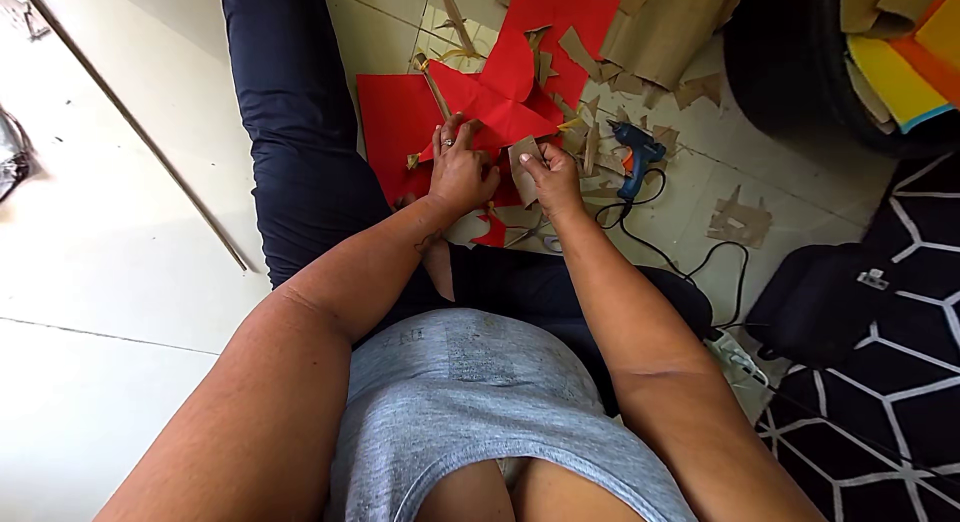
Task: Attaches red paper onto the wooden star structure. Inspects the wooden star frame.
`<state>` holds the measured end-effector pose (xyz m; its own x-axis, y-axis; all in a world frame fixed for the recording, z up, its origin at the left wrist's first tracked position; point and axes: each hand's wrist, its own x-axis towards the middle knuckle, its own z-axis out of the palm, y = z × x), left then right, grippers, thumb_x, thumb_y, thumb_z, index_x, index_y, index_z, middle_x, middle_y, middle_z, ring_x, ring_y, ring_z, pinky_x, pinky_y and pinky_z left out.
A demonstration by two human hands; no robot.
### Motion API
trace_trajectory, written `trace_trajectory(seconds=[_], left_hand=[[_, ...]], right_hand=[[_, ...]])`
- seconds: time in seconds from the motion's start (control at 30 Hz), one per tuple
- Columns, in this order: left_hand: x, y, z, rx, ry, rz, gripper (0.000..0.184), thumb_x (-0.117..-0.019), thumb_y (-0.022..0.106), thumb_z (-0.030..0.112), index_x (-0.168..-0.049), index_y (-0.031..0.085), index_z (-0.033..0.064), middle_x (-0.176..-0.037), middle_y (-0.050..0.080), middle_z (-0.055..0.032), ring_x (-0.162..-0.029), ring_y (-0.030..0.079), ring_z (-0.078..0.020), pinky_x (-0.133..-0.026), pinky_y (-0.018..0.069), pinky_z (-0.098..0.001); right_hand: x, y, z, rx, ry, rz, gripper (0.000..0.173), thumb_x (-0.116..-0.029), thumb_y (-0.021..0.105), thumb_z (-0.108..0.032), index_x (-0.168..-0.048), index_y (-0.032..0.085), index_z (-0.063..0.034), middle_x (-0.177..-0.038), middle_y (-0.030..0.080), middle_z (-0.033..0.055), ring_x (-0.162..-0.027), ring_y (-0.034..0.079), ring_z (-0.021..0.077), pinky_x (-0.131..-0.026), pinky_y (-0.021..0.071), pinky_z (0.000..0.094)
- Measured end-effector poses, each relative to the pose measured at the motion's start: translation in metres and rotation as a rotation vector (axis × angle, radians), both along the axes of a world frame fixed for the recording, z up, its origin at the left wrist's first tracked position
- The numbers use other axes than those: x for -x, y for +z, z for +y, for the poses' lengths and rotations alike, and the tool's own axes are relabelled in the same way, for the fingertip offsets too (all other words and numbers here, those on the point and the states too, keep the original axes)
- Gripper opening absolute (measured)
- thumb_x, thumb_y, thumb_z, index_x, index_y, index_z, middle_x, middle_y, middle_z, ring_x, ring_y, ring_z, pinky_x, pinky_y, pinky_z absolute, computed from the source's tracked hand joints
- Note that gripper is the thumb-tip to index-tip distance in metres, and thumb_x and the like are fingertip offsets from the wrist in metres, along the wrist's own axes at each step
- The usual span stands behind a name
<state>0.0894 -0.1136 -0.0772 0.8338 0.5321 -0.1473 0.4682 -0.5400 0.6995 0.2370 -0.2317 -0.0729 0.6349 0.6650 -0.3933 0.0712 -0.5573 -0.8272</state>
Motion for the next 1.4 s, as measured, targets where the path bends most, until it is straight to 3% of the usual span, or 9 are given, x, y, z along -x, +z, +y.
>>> trace_trajectory(seconds=[0.17,0.3,0.53,0.87,1.07,1.3,1.4], left_hand=[[0.001,-0.001,0.0,0.003,-0.001,-0.015,0.028,-0.0954,0.062,0.03,-0.091,0.079,0.0083,-0.153,0.049,-0.0174,-0.151,0.027,-0.0426,-0.123,0.0119,-0.0619],[0.001,-0.001,0.0,0.002,-0.002,-0.018,0.027,-0.0954,0.062,0.03,-0.091,0.079,0.0088,-0.153,0.049,-0.0174,-0.151,0.027,-0.0425,-0.123,0.0118,-0.0621],[0.0,-0.002,0.001,-0.015,-0.004,-0.005,0.028,-0.0958,0.061,0.031,-0.091,0.079,0.0095,-0.152,0.05,-0.0165,-0.152,0.027,-0.0418,-0.123,0.0126,-0.0622],[0.0,-0.002,0.001,-0.021,-0.002,-0.014,0.028,-0.0955,0.061,0.032,-0.094,0.079,0.01,-0.151,0.05,-0.0165,-0.151,0.028,-0.0418,-0.123,0.013,-0.0623],[0.0,-0.004,0.0,-0.035,-0.001,-0.033,0.028,-0.0948,0.063,0.033,-0.098,0.078,0.0105,-0.15,0.051,-0.0178,-0.151,0.029,-0.043,-0.122,0.0144,-0.0644],[-0.001,-0.004,-0.001,-0.033,-0.007,-0.024,0.028,-0.0949,0.064,0.035,-0.102,0.077,0.0119,-0.15,0.051,-0.0165,-0.151,0.029,-0.0423,-0.122,0.0141,-0.0635],[0.0,-0.005,-0.001,-0.04,-0.006,-0.031,0.029,-0.0949,0.065,0.037,-0.106,0.077,0.0131,-0.15,0.051,-0.0165,-0.151,0.029,-0.0425,-0.122,0.0143,-0.0638]], right_hand=[[0.007,0.005,0.009,0.056,0.015,-0.063,0.02,-0.1007,0.065,-0.017,-0.107,0.068,0.0016,-0.095,0.069,0.0111,-0.087,0.066,0.0138,-0.085,0.0547,0.0352],[0.01,0.005,0.016,0.099,-0.011,-0.103,0.019,-0.1007,0.066,-0.018,-0.101,0.067,0.0014,-0.089,0.066,0.0101,-0.082,0.063,0.0131,-0.08,0.0527,0.0343],[0.013,0.006,0.016,0.193,0.023,-0.205,0.023,-0.1007,0.066,-0.021,-0.102,0.067,0.0018,-0.09,0.067,0.0136,-0.083,0.063,0.0216,-0.081,0.0508,0.0435],[0.026,0.01,0.014,0.214,0.061,-0.374,0.024,-0.099,0.067,-0.02,-0.098,0.067,0.0043,-0.086,0.068,0.0182,-0.082,0.067,0.0282,-0.078,0.0519,0.0485],[0.025,0.026,0.021,0.304,0.084,-0.359,0.023,-0.0973,0.067,-0.017,-0.097,0.067,0.005,-0.086,0.067,0.019,-0.082,0.066,0.0306,-0.078,0.0506,0.0514],[0.017,0.031,0.012,0.309,0.072,-0.278,0.02,-0.0959,0.069,-0.016,-0.095,0.066,0.0033,-0.083,0.065,0.0162,-0.078,0.063,0.0264,-0.075,0.0501,0.0488],[0.009,0.026,0.001,0.225,0.076,-0.181,0.02,-0.0978,0.069,-0.018,-0.095,0.066,0.0007,-0.081,0.064,0.0111,-0.073,0.061,0.0185,-0.073,0.0511,0.0416]])
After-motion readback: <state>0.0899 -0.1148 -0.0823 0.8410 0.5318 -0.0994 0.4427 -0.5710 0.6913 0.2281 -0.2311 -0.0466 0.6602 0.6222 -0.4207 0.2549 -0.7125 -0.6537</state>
